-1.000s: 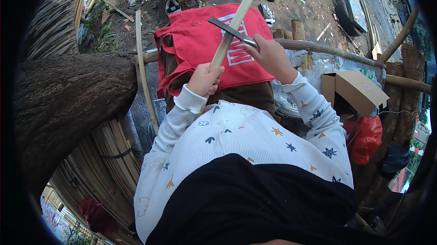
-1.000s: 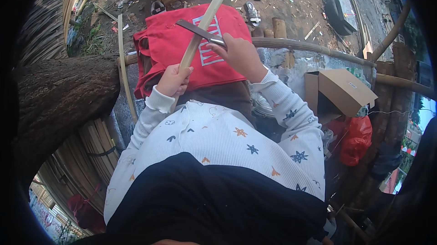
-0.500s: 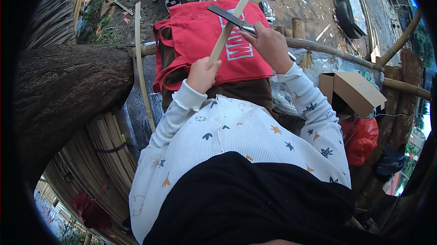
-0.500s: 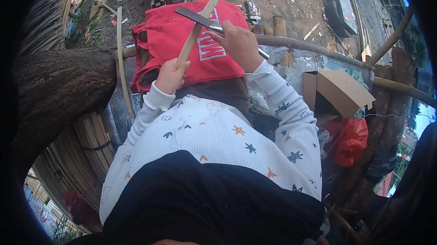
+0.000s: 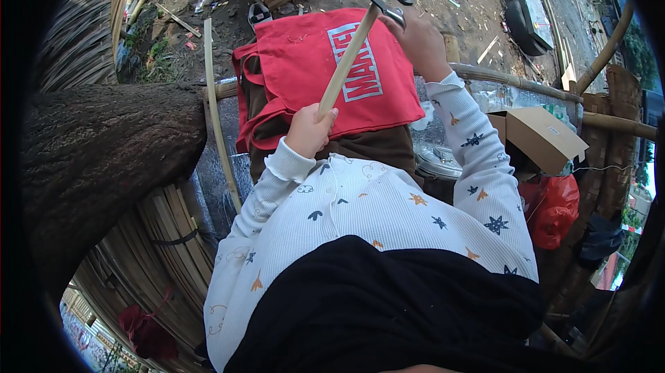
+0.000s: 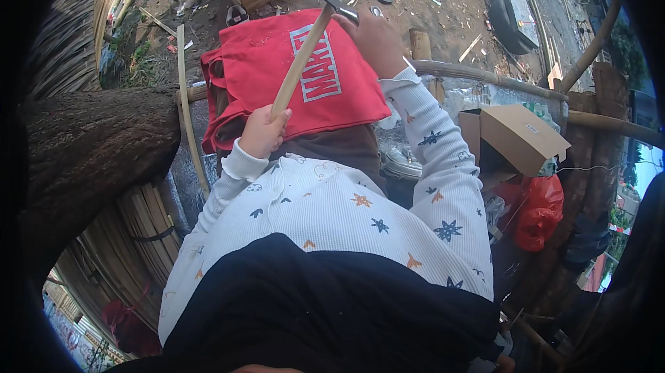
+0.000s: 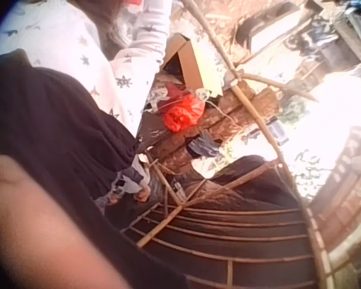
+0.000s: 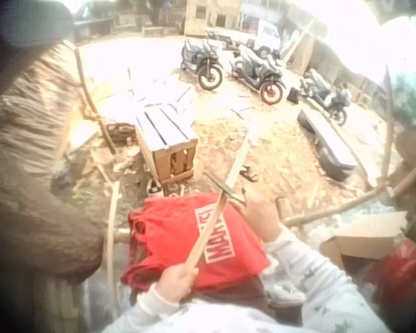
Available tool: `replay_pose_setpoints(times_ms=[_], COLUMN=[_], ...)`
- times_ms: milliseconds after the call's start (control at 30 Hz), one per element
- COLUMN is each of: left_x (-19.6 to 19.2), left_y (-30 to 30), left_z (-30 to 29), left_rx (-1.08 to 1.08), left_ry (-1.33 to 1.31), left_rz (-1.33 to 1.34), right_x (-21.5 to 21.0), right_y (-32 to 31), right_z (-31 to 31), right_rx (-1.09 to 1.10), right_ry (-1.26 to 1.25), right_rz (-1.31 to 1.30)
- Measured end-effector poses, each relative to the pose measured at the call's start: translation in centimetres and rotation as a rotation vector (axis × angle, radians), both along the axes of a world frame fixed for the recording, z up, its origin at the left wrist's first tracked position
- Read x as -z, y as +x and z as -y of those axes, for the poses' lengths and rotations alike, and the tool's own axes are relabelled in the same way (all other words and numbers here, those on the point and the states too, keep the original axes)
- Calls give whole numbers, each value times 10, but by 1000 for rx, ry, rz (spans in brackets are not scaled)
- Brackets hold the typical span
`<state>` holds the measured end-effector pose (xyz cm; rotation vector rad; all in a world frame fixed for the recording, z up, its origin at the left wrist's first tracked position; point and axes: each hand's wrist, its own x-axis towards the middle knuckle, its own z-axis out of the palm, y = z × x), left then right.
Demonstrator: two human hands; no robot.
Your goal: The person is shaving a thin wood strip using a knife. They hold the strip with one hand while the other hand pulls the knife along the length of the wood.
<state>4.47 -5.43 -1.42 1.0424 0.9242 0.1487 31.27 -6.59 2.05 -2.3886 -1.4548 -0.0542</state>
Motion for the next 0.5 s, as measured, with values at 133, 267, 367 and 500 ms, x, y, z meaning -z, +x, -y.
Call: replay_pose_setpoints(times_ms=[133, 267, 367, 500], left_x=[3, -1, -4, -17], left_y=[-2, -3, -3, -3], left_z=[-6, -6, -9, -1], left_rx=[-35, -51, 22, -8], left_ry=[-47, -60, -47, -65], left_rz=[20, -13, -7, 73], right_x=[-4, -2, 0, -7], right_y=[-63, -98, -80, -11], right_z=[39, 66, 57, 15], right_rx=[-324, -537, -513, -98], right_ry=[-185, -200, -83, 67], right_rz=[-166, -204, -37, 58])
